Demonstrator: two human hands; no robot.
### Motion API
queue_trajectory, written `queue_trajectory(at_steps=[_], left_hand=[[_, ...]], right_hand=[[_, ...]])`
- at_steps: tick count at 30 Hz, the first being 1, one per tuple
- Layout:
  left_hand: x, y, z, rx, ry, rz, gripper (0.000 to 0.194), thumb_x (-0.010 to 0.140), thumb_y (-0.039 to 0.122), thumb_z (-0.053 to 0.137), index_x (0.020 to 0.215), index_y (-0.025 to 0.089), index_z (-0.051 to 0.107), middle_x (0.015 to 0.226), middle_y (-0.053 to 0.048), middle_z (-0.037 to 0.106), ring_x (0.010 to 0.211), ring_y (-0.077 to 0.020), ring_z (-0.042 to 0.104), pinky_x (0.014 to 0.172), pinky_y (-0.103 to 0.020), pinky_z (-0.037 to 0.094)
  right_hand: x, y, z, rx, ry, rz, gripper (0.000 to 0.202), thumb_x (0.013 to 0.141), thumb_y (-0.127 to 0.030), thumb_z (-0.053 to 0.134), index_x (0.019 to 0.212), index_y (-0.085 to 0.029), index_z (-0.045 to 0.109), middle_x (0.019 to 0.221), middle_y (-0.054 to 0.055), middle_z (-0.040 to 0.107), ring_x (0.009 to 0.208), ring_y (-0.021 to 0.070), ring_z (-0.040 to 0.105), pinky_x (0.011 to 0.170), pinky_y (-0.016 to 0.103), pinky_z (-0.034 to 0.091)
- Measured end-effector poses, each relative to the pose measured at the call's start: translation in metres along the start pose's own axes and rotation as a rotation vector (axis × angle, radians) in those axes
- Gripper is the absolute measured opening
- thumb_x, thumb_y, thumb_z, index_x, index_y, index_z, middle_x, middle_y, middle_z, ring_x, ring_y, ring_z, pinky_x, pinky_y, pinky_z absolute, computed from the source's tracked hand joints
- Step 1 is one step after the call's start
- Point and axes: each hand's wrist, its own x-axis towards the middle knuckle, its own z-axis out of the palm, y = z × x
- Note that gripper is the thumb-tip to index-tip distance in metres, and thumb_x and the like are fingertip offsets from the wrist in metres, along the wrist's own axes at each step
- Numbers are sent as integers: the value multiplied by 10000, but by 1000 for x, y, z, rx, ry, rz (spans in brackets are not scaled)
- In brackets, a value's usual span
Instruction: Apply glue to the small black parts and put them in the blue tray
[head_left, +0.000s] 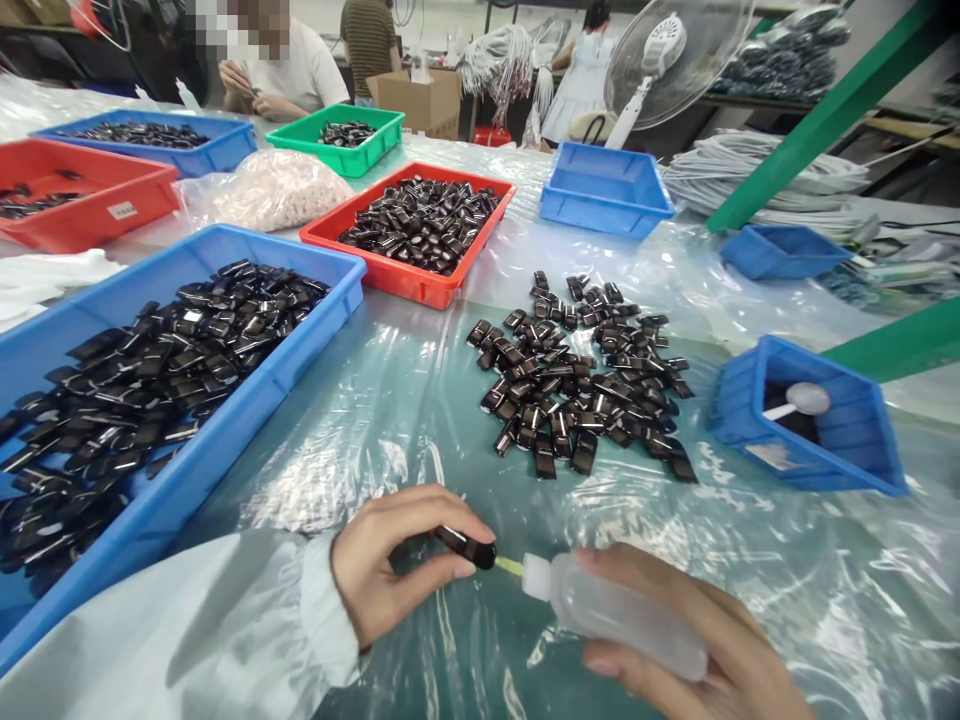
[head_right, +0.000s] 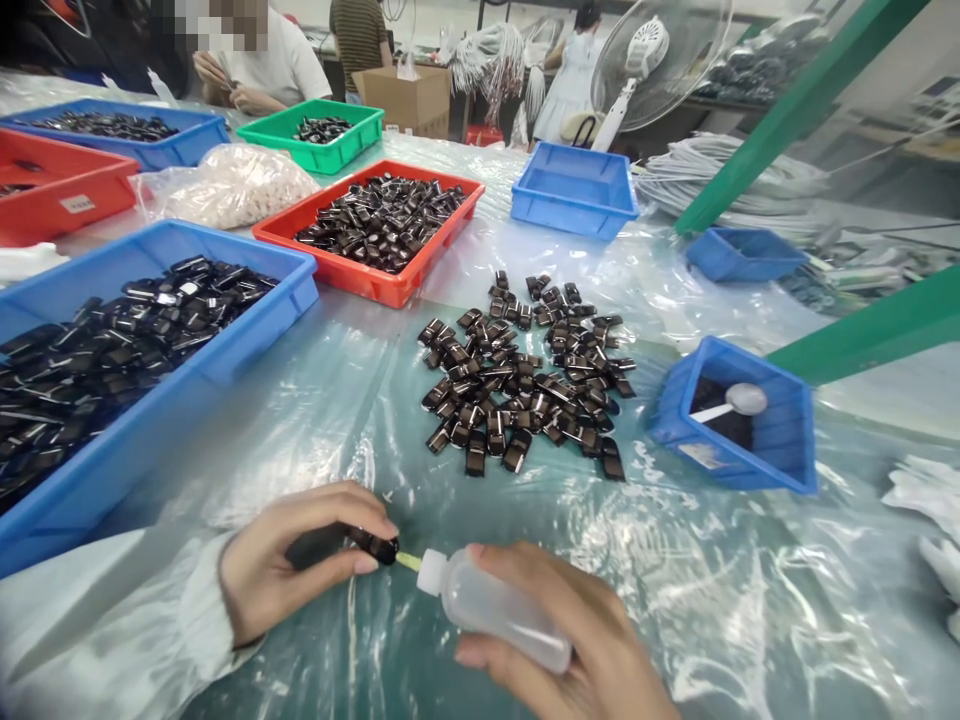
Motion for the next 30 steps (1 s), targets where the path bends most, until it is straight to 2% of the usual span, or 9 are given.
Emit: queue_trajectory(at_steps=[8,12,16,19,23,25,27,29,30], left_hand=[[-3,-2,-1,89,63,-117,246,829,189,613,1061,270,617,949,-14,664,835,-182,607,730,-309,470],[-2,-6,-2,84,118,-170,173,852,220,580,1016,252,623,944,-19,653,842,-187,595,741,-316,453],[-1,-9,-1,59,222,-199,179,863,249,559,1037,225,595,950,-28,634,861,-186,581,756,-309,450],[-1,-10,0,55,246,-183,186,866,253,546,1046,226,583,973,-30,628,887,-190,575,754,-304,447],[0,-10,-1,52,212,-162,179,866,253,533,1034,212,578,943,-31,626,851,-185,577,739,-304,451],[0,-10,-1,57,210,-151,171,857,244,542,1020,206,582,934,-32,626,841,-183,577,736,-303,453],[0,-9,-1,70,222,-134,161,848,230,556,1004,205,587,929,-30,628,833,-179,575,731,-295,455],[1,-8,0,91,233,-109,149,845,215,562,991,203,590,904,-23,630,802,-168,576,715,-282,457],[1,-7,1,100,234,-93,146,846,207,560,988,202,589,894,-21,633,790,-162,578,709,-277,458]], right_hand=[[-3,17,-3,-96,79,61,351,671,-422,739,1000,-408,619,883,-45,743,657,187,712,498,197,578],[-2,27,-15,-94,132,75,344,706,-407,703,1038,-394,614,915,-15,738,683,205,718,458,204,577],[3,33,-15,-27,204,166,402,777,-424,626,1172,-376,568,1187,30,648,1012,261,645,680,305,597],[8,39,-5,115,222,256,380,798,-416,609,1166,-350,541,1203,32,630,1094,258,591,869,402,521],[14,43,3,252,271,335,360,799,-383,621,1134,-300,520,1185,61,612,1090,263,568,860,413,489],[14,40,3,244,477,231,410,757,-313,677,1130,-289,511,1096,55,605,999,242,575,830,393,468],[12,33,3,163,704,4,449,727,-177,697,1127,-279,520,949,24,572,877,209,557,809,372,436],[9,22,8,76,731,-209,431,728,-52,655,1089,-267,559,837,-2,543,786,184,540,769,338,430],[9,16,12,42,643,-266,413,738,-13,627,1068,-257,579,816,-3,552,771,178,547,741,321,440]])
